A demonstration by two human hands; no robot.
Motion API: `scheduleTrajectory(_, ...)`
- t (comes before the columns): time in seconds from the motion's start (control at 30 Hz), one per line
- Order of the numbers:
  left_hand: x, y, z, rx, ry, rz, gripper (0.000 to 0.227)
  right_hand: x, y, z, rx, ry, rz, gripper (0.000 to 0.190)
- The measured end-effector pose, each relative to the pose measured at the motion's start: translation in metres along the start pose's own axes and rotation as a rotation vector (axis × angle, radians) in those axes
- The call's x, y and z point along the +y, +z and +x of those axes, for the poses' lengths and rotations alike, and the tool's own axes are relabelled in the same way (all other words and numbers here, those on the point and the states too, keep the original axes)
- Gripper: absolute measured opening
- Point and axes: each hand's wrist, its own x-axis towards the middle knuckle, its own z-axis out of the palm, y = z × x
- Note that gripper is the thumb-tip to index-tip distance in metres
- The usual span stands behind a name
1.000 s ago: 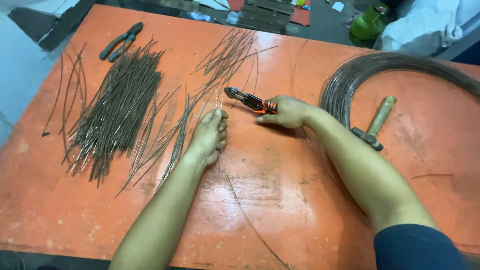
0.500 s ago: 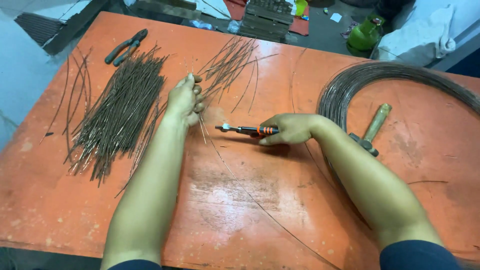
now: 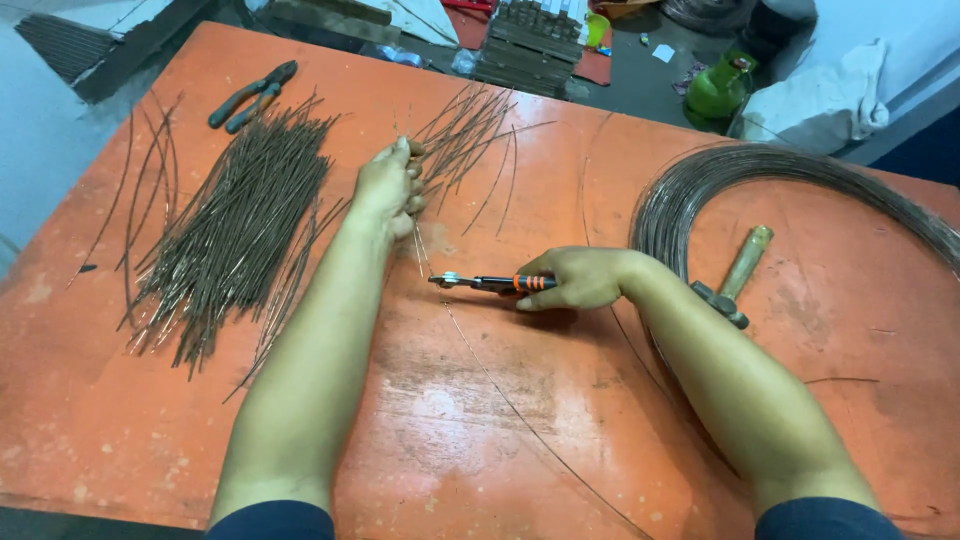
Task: Cutting metal wires from a large coil into uniform lengths using wire cutters on a workbench.
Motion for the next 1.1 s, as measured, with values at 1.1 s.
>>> scheduleTrajectory(1.1, 0.001, 0.012, 0.009, -0.008, -0.019, 0.057, 0.031, 0.012, -0.002, 0.004, 0.013, -0.023, 0.092, 0.043)
